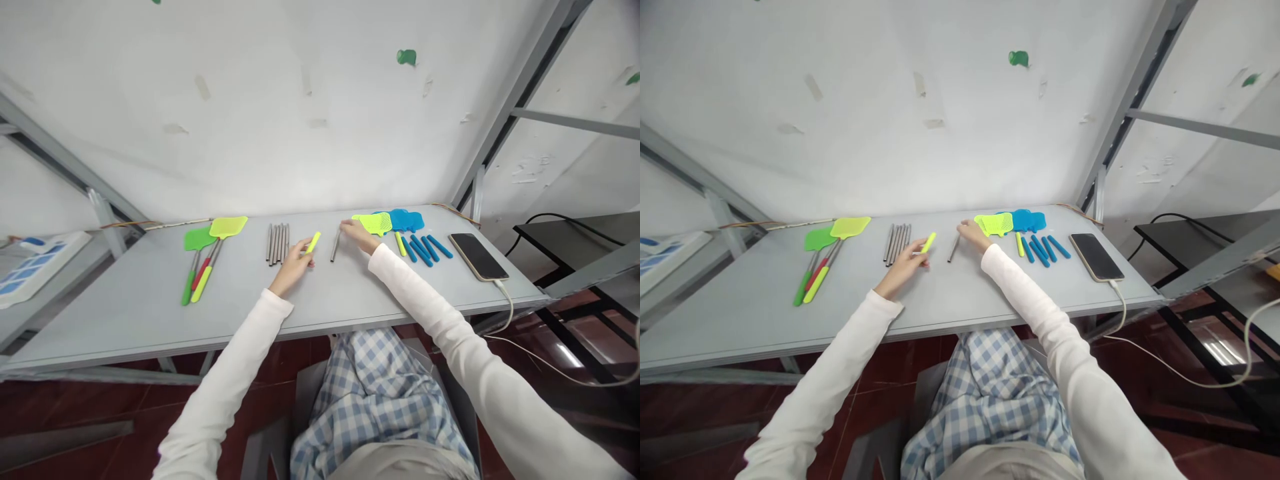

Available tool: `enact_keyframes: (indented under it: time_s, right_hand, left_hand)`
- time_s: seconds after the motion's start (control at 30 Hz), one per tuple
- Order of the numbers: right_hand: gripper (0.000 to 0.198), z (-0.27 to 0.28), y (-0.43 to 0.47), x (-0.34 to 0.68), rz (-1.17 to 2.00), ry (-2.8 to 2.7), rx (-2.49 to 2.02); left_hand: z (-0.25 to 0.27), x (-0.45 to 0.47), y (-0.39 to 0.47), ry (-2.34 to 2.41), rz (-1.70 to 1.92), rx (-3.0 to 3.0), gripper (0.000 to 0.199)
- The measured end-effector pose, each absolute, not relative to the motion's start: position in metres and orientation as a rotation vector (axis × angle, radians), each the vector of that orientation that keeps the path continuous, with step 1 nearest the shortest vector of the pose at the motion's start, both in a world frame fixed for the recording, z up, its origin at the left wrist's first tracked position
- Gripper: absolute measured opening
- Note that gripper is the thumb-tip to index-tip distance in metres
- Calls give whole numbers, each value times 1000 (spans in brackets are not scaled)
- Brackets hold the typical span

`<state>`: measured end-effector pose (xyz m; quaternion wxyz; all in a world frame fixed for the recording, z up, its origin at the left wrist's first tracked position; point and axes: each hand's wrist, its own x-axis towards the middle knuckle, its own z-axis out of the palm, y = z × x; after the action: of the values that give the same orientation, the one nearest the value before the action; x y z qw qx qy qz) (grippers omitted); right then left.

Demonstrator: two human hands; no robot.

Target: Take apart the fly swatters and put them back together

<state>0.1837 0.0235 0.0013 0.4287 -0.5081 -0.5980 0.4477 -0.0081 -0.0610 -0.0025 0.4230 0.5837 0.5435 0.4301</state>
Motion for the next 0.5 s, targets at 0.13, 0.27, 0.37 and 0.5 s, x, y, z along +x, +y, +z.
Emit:
enact_keyframes:
  time_s: [0.13,0.27,0.37,0.5]
  right_hand:
    - [24,13,-6,190,1257,-1533,-1196]
    - [22,11,-24,195,1257,-1497,-1077]
    - [17,5,-18,219,1132,-1452,-1187]
    - [27,2,-3,268,722,-1592,-1484]
  left_hand:
    - [4,9,-55,1229,1047,1565,39]
    - [6,43,-50,1150,1062,1777,38]
    - [1,47,-44,1276,877,2207,37]
    - [-13,17,-31,1743,675,2449,39]
